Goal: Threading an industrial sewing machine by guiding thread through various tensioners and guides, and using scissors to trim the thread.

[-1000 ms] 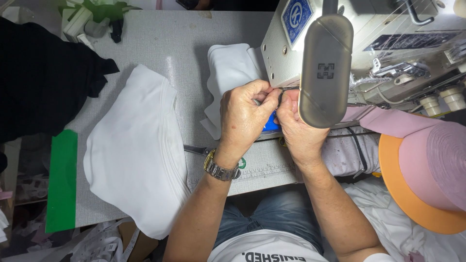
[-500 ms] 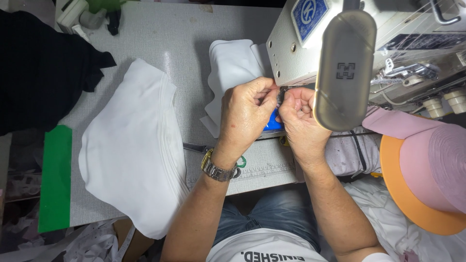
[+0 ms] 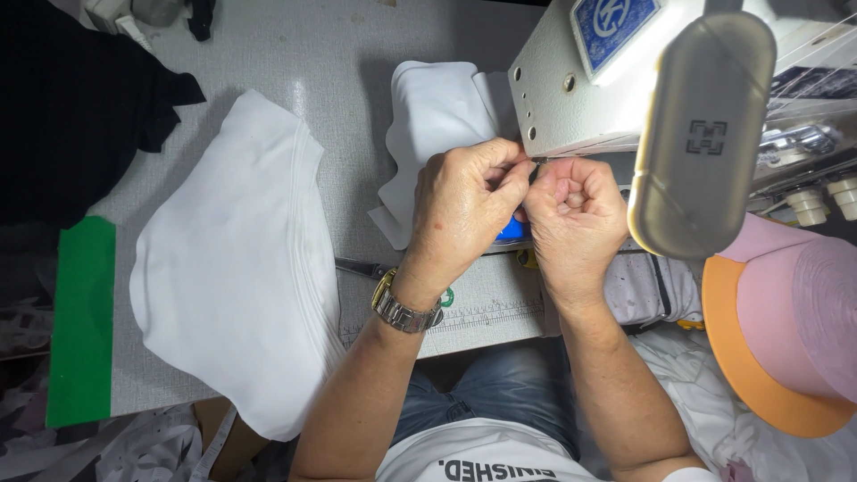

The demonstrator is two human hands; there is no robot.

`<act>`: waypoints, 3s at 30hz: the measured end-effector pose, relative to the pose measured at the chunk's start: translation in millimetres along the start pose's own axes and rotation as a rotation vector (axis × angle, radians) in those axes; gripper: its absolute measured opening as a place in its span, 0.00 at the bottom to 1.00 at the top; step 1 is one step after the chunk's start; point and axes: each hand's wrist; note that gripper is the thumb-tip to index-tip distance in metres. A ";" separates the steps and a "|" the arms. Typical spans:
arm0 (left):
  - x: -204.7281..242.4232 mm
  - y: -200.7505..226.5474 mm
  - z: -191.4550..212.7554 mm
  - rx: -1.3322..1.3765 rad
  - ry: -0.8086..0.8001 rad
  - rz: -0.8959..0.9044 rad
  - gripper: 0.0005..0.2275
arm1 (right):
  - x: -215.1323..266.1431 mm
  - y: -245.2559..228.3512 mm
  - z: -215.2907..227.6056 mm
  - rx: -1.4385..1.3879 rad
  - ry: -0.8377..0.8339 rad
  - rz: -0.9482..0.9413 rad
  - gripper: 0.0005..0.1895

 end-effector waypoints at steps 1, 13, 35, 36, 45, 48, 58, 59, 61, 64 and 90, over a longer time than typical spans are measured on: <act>-0.4 -0.6 0.4 -0.008 0.001 0.000 0.06 | -0.2 -0.9 -0.7 0.017 0.013 0.020 0.03; -1.9 -0.1 4.5 -0.029 -0.006 -0.010 0.06 | 5.8 -17.3 -6.3 0.002 0.001 0.063 0.04; -6.0 2.3 10.9 -0.038 -0.048 -0.001 0.05 | 7.9 -22.9 -11.2 0.026 0.040 0.079 0.03; -6.5 2.8 10.5 -0.063 -0.042 0.008 0.05 | 8.2 -25.9 -12.4 0.037 0.046 0.103 0.03; -3.8 5.9 6.9 -0.073 -0.016 -0.019 0.06 | 10.2 -18.1 -8.7 0.009 0.037 0.105 0.08; -4.6 5.6 7.0 -0.061 -0.012 -0.020 0.07 | 9.2 -10.2 -8.3 -0.004 0.039 0.114 0.08; -4.3 4.9 4.2 0.017 -0.013 -0.012 0.08 | 5.4 -18.6 -6.1 0.010 0.047 0.035 0.06; -4.7 5.6 3.8 0.013 -0.016 -0.014 0.08 | 5.6 -19.9 -8.1 0.007 0.052 0.036 0.06; -4.9 7.8 1.1 0.009 -0.018 -0.015 0.08 | 6.7 -22.6 -9.6 0.065 0.072 0.038 0.06; -4.7 5.8 -3.8 0.030 -0.040 -0.003 0.08 | 7.5 -22.0 -8.8 0.017 0.083 -0.034 0.05; -17.9 -1.9 15.9 -0.117 0.003 0.063 0.06 | 10.7 -28.7 -26.5 0.019 0.051 0.019 0.04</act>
Point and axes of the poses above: each hand's wrist, its own x-axis away from the middle knuckle, its own z-axis out of the back of the hand, y = z × x, and after that the axes turned 1 degree about -x, right-handed
